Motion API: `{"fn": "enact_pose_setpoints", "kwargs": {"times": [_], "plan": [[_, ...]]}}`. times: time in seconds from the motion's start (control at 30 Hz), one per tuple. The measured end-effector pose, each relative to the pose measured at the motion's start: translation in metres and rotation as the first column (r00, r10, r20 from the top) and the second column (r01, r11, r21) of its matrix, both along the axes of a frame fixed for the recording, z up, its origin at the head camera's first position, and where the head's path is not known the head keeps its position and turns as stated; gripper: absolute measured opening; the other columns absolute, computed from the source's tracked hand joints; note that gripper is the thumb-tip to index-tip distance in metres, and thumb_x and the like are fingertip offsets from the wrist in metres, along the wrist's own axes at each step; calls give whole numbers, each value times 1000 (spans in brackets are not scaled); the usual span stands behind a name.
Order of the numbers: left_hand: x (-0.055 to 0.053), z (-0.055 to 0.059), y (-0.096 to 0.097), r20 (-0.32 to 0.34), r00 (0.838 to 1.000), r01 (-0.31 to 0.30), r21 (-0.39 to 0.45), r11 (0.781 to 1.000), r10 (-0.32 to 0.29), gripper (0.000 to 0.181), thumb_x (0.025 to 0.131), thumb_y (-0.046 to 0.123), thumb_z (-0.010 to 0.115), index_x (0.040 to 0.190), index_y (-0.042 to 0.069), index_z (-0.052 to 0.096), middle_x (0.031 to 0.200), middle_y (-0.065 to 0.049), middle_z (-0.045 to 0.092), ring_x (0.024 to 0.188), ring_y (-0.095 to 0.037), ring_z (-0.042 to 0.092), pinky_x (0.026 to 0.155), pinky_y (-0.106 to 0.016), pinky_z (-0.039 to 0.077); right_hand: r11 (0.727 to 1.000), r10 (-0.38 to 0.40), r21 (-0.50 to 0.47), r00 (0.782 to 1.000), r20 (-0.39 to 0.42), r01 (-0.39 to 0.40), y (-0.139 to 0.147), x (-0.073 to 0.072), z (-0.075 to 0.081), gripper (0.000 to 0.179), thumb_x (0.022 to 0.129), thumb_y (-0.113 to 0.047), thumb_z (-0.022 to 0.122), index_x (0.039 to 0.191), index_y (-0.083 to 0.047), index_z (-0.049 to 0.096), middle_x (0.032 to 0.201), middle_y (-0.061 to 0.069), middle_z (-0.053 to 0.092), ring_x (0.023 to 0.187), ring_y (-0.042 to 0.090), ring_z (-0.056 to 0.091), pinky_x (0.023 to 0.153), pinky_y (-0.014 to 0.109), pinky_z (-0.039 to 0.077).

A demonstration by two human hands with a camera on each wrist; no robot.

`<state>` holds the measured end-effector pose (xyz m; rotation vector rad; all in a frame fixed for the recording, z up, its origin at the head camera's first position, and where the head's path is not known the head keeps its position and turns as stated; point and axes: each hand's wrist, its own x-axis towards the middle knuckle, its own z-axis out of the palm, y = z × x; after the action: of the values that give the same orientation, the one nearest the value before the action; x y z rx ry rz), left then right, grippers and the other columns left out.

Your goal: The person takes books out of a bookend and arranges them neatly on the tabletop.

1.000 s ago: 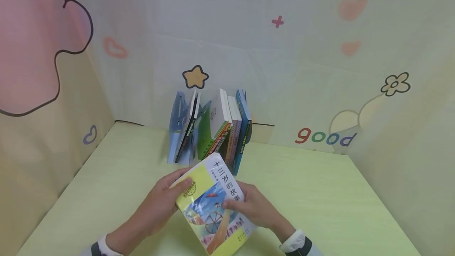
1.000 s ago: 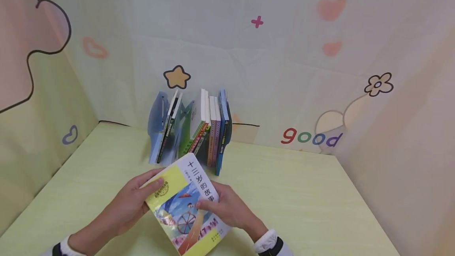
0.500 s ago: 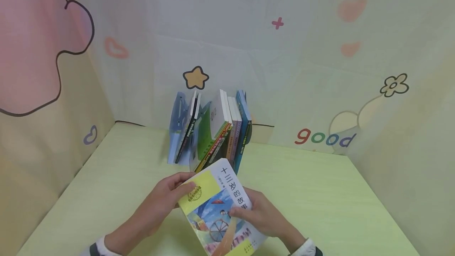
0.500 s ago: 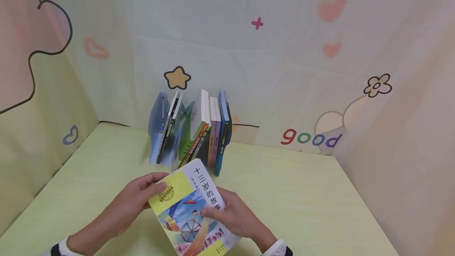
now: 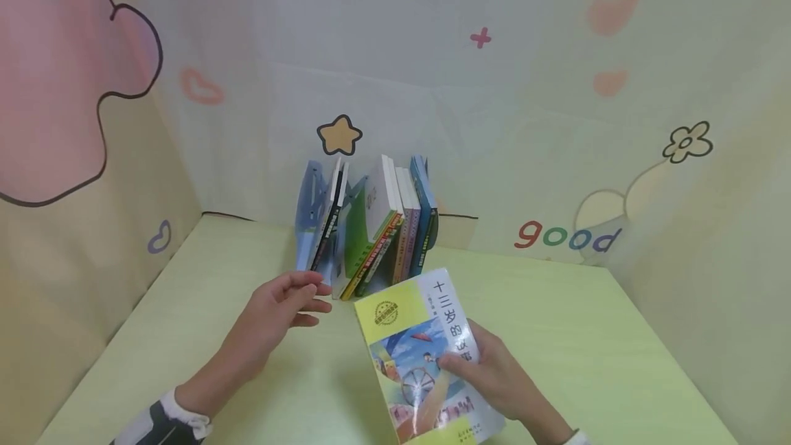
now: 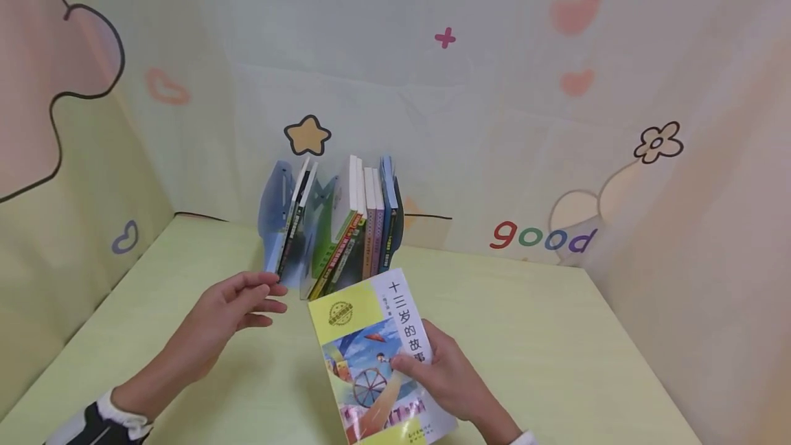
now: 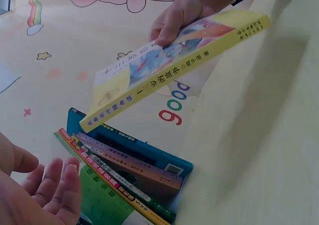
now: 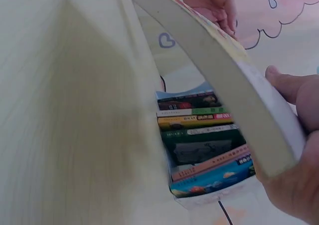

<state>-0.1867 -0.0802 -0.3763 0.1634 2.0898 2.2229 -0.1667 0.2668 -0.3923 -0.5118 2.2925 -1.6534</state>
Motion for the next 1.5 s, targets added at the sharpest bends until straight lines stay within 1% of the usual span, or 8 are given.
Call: {"fn": "enact_pose_setpoints", "kwargs": {"times": [0.23,0.47,0.73,0.87,1.03,1.17,1.37,1.5], "plan": [[-16,7,-12,-44,996,-80,-94,992,76,33,109,13,50,137,-3,55,126,-14,68,106,-21,71,90,-29,58,992,-128,8,992,14,127,25,8,11,66,103,-19,65,156,-4,29,106,23,70,80,38,75,63,51,62],[-33,16,-18,-89,982,-177,-167,970,164,32,110,15,48,136,-1,54,132,-18,62,111,-28,69,89,-29,58,984,-181,-5,983,-34,181,49,15,20,61,106,-14,59,155,-1,26,105,22,68,78,35,75,62,51,61],[-59,24,-24,-226,933,-326,-208,922,279,32,106,11,52,134,-4,54,130,-19,61,115,-31,64,83,-18,55,961,-277,-1,961,19,278,66,23,23,63,108,-19,57,158,-8,22,107,16,71,81,38,75,64,52,61],[-70,29,-23,-272,907,-388,-243,889,322,35,106,13,52,136,-4,53,135,-20,60,120,-33,62,93,-33,56,954,-298,4,951,77,299,75,27,25,66,110,-25,53,161,-12,15,108,14,72,85,40,75,67,53,61],[-85,34,-23,-315,882,-437,-270,858,350,38,105,14,48,138,-5,51,140,-21,58,128,-36,57,106,-51,47,946,-319,-19,938,133,324,83,30,24,67,110,-29,52,162,-14,13,111,13,73,89,41,75,70,55,61],[-96,35,-22,-323,887,-423,-284,860,330,43,106,16,48,144,-4,48,146,-21,54,132,-36,55,110,-53,44,930,-357,-24,915,187,368,88,33,21,69,109,-31,54,163,-15,13,114,14,72,93,41,74,74,55,60],[-108,33,-20,-317,908,-378,-338,862,273,50,107,17,48,152,-5,40,152,-24,48,138,-39,50,112,-52,42,908,-413,42,877,245,416,93,39,16,81,106,-34,59,166,-16,7,115,18,70,94,44,73,76,55,61],[-114,32,-18,-317,917,-354,-375,857,240,54,108,17,47,155,-6,34,155,-26,43,140,-42,47,113,-54,41,916,-398,58,880,261,397,93,40,9,82,107,-33,58,165,-11,4,115,18,70,93,43,74,76,54,61]]}}
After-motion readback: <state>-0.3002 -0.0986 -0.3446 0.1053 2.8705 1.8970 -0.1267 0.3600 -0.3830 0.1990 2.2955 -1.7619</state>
